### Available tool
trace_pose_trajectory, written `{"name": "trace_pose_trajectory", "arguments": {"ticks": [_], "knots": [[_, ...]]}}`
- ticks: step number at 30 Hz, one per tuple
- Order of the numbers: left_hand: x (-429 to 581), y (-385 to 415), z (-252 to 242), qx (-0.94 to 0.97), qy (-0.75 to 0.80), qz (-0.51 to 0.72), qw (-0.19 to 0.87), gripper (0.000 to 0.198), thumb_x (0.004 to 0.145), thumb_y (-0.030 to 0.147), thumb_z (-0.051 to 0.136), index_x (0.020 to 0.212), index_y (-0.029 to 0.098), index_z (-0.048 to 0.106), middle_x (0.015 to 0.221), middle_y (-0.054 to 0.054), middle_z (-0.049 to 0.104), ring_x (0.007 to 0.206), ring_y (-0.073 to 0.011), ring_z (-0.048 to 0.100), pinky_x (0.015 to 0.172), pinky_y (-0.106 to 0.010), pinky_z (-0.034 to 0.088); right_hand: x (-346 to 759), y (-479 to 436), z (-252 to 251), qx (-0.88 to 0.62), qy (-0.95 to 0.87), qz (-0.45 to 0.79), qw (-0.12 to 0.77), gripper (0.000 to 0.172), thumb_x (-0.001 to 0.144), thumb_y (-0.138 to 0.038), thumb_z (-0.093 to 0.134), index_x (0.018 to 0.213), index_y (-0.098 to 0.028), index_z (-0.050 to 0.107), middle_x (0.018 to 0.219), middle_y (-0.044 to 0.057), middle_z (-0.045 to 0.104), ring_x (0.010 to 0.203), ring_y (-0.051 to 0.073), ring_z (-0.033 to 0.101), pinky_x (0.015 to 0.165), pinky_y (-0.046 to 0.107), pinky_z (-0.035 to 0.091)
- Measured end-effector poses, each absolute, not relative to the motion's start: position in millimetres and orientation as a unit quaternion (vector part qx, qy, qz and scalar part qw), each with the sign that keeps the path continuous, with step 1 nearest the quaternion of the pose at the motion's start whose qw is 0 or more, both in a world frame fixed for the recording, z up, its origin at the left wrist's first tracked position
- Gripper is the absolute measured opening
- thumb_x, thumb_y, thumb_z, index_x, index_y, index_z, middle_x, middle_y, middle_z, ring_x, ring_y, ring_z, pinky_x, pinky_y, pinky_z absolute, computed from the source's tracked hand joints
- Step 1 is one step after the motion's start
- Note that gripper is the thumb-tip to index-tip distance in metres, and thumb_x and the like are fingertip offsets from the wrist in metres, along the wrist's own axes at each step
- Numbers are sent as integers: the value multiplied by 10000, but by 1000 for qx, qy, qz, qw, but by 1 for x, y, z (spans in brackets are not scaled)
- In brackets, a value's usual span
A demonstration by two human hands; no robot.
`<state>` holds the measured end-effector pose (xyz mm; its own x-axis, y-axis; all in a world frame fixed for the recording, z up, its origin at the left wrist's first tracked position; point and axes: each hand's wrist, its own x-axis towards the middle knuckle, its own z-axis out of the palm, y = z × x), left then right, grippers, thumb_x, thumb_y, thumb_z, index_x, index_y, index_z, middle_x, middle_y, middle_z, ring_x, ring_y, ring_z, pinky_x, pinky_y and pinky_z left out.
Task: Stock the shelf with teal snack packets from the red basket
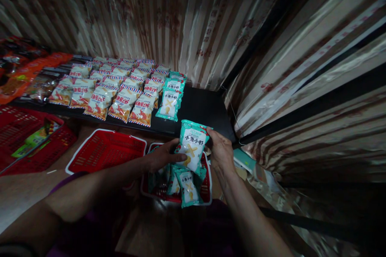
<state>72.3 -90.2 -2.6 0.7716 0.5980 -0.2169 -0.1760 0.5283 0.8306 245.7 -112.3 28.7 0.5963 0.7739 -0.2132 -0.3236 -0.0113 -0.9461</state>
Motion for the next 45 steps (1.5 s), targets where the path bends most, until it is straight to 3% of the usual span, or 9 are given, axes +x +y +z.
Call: {"name": "trace_pose_trajectory", "arguments": {"ticks": [4,8,11,16,22,29,32,36,45], "knots": [[67,-89,-3,417,251,237,841,587,637,306,790,1162,173,563,1067,-96,666,927,-238,641,854,-388,475,243,-110,27,-587,-192,439,653,318,545,-451,792,658,-176,678,581,-26,666,480,111,557,445,211,408],[63,-77,0,410,264,294,822,611,644,315,784,1180,161,536,1062,-103,667,914,-233,642,820,-353,487,237,-111,23,-571,-256,480,615,474,604,-524,751,956,-214,685,844,16,729,674,144,648,555,223,490],[63,-63,1,405,256,359,801,643,663,324,766,1221,164,490,1092,-112,653,945,-239,636,838,-355,485,230,-112,20,-571,-286,498,586,544,604,-463,777,1077,-228,647,882,20,732,745,148,662,631,238,521],[63,-41,2,433,261,405,762,649,682,341,741,1242,161,469,1161,-121,613,1035,-256,603,905,-387,467,214,-99,17,-548,-302,506,594,521,530,-349,829,1006,-207,674,892,17,730,763,159,666,652,264,540],[59,-14,-1,502,385,455,626,783,685,345,731,1356,165,371,1269,-141,505,1111,-250,544,927,-381,462,199,-67,5,-541,-312,461,631,463,522,-296,821,957,-208,690,856,11,733,769,152,663,730,296,542],[55,2,-9,547,422,488,533,635,756,300,634,1331,136,420,1269,-143,518,1175,-252,487,993,-391,408,184,-46,-5,-551,-311,444,635,470,516,-324,813,952,-203,684,863,23,728,790,172,664,735,331,546],[52,6,-11,574,430,490,495,633,768,266,611,1352,139,403,1281,-136,525,1191,-238,480,1041,-393,359,183,-42,-8,-561,-317,435,629,532,532,-327,805,1029,-201,660,889,28,723,805,171,664,758,328,540],[51,9,-15,606,416,491,468,666,794,284,583,1402,158,343,1288,-133,534,1182,-242,501,1027,-392,383,185,-40,-13,-586,-347,405,610,598,575,-329,786,1133,-195,617,919,42,718,819,168,664,794,319,527],[58,3,-23,707,465,452,282,557,831,227,491,1367,112,390,1324,-154,514,1222,-260,480,1047,-434,383,196,-35,-40,-631,-449,310,552,523,701,-422,658,1163,-185,590,1091,97,674,943,226,641,873,406,503]]}}
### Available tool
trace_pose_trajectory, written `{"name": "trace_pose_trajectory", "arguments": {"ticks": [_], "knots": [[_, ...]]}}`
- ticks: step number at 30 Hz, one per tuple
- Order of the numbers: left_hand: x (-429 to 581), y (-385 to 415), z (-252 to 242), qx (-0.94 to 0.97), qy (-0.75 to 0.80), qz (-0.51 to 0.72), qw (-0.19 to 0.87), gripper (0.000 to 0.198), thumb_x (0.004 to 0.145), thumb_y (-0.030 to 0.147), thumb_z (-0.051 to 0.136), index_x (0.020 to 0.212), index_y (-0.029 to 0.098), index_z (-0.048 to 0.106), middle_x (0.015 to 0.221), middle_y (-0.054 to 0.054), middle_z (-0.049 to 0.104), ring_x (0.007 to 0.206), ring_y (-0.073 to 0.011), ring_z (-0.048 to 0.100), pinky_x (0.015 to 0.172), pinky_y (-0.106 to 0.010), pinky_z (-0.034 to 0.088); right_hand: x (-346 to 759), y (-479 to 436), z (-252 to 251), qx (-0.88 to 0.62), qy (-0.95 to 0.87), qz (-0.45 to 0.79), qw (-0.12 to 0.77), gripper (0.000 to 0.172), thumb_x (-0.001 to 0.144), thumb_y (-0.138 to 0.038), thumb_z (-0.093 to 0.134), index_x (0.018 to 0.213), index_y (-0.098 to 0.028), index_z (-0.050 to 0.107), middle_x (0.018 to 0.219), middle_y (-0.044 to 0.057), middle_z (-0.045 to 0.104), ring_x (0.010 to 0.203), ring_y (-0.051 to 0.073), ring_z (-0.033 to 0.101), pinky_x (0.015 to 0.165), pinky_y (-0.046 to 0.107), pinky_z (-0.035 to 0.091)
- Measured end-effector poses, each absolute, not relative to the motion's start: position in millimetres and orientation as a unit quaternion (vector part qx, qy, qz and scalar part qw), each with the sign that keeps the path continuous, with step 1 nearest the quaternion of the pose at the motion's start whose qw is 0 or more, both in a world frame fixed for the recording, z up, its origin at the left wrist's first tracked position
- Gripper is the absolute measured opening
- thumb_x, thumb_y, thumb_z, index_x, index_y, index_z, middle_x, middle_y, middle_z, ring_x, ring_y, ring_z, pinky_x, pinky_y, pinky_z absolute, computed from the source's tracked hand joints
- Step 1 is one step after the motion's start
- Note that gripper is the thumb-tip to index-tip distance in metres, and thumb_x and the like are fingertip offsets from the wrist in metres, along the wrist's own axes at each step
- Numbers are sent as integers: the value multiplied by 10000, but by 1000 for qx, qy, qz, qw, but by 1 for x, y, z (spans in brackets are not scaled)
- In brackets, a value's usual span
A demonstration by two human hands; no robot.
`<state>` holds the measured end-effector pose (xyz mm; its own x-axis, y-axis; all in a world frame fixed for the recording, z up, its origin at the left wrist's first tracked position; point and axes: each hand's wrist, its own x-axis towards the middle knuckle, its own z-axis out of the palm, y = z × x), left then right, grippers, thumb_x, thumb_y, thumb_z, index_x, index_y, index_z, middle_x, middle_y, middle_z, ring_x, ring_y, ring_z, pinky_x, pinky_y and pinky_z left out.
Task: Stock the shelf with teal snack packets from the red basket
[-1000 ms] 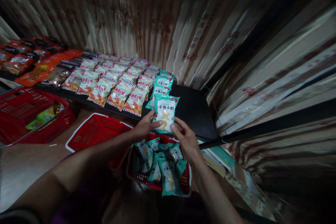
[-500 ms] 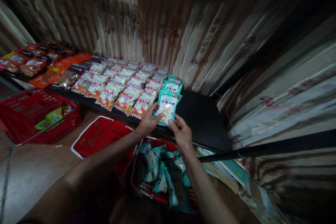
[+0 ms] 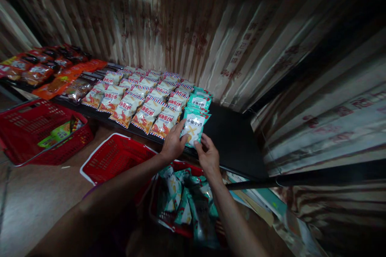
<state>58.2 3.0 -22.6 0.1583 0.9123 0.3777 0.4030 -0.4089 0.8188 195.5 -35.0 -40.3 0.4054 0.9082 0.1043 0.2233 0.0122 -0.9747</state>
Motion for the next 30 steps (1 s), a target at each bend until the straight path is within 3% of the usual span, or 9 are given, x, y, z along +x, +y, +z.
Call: {"name": "trace_pose_trajectory", "arguments": {"ticks": [12,20,30], "knots": [[60,0,-35,733,478,442,199,509,859,214,437,1344,67,393,1375,-185,448,1311,-240,389,1100,-417,334,189,-40,-40,-685,-530,199,458,514,775,-432,526,1225,-183,534,1135,122,633,1028,258,600,926,451,456],[62,-4,-36,734,480,445,181,547,867,229,416,1392,114,316,1433,-164,385,1346,-237,338,1097,-440,329,187,-41,-34,-689,-539,158,459,675,763,-496,545,1348,-185,416,1348,150,485,1214,287,480,999,487,392],[70,-5,-44,792,456,401,68,542,915,222,359,1437,129,247,1549,-165,31,1424,-303,40,1114,-504,254,188,-37,-28,-671,-543,217,456,722,835,-564,368,1419,-144,311,1498,112,300,1380,229,279,1129,431,220]]}}
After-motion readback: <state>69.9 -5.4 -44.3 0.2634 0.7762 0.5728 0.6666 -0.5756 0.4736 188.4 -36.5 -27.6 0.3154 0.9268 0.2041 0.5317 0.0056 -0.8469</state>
